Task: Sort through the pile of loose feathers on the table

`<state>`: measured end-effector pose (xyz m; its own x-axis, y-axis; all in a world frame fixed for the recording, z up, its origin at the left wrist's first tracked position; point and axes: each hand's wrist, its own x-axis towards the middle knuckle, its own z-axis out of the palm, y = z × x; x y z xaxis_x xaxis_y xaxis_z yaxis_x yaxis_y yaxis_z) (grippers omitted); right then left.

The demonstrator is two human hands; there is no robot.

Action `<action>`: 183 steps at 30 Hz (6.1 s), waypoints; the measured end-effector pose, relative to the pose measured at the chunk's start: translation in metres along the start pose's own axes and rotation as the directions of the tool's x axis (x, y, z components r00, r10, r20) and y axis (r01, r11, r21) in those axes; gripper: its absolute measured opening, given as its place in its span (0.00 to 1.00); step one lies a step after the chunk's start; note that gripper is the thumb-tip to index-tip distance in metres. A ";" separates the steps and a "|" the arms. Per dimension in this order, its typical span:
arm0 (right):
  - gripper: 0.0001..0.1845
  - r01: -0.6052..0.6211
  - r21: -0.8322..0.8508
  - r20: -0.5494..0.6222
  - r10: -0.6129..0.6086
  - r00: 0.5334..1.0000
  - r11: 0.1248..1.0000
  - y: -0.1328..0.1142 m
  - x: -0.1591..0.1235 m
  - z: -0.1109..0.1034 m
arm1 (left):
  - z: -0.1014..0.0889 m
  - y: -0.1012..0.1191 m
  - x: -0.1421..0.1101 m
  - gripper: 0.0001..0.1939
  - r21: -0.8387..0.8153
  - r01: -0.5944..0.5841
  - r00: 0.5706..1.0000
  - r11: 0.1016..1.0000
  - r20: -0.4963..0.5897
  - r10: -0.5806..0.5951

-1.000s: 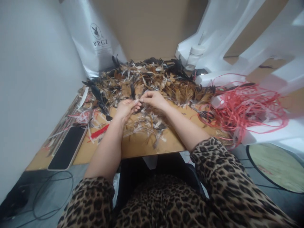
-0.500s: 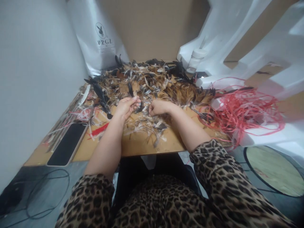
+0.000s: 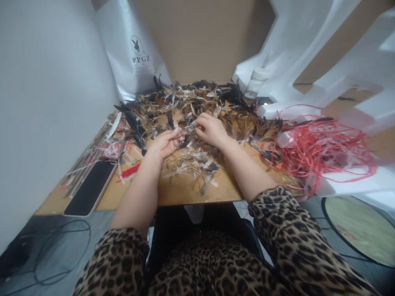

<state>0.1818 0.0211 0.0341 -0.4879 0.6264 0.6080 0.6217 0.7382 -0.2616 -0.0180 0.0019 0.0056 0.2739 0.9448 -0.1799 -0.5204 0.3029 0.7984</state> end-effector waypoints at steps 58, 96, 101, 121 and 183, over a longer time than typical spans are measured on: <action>0.17 -0.511 0.828 0.319 0.555 0.768 0.232 -0.017 0.003 0.032 | 0.012 -0.017 0.002 0.05 0.227 -0.045 0.996 0.973 -0.063 0.060; 0.11 -0.476 0.705 0.246 0.448 0.859 0.526 0.024 -0.001 0.019 | 0.010 -0.008 0.001 0.07 0.196 -0.150 0.972 0.969 -0.150 0.180; 0.12 -0.472 0.802 0.268 0.487 0.831 0.365 0.017 0.001 0.018 | 0.009 -0.008 0.000 0.07 0.223 -0.076 0.987 0.972 -0.120 0.105; 0.15 -0.590 0.759 0.389 0.536 0.749 0.273 0.007 0.002 0.020 | 0.006 -0.008 0.005 0.12 0.164 -0.174 0.953 0.971 -0.220 0.208; 0.17 -0.417 0.890 0.354 0.293 0.888 0.187 -0.019 0.000 0.030 | 0.017 -0.014 -0.005 0.11 0.459 -0.232 0.973 0.858 0.128 0.194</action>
<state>0.1514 0.0146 0.0166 -0.4679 0.8614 0.1976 -0.2260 0.0996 -0.9690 0.0015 -0.0092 0.0053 0.2687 0.9617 0.0535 -0.1385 -0.0164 0.9902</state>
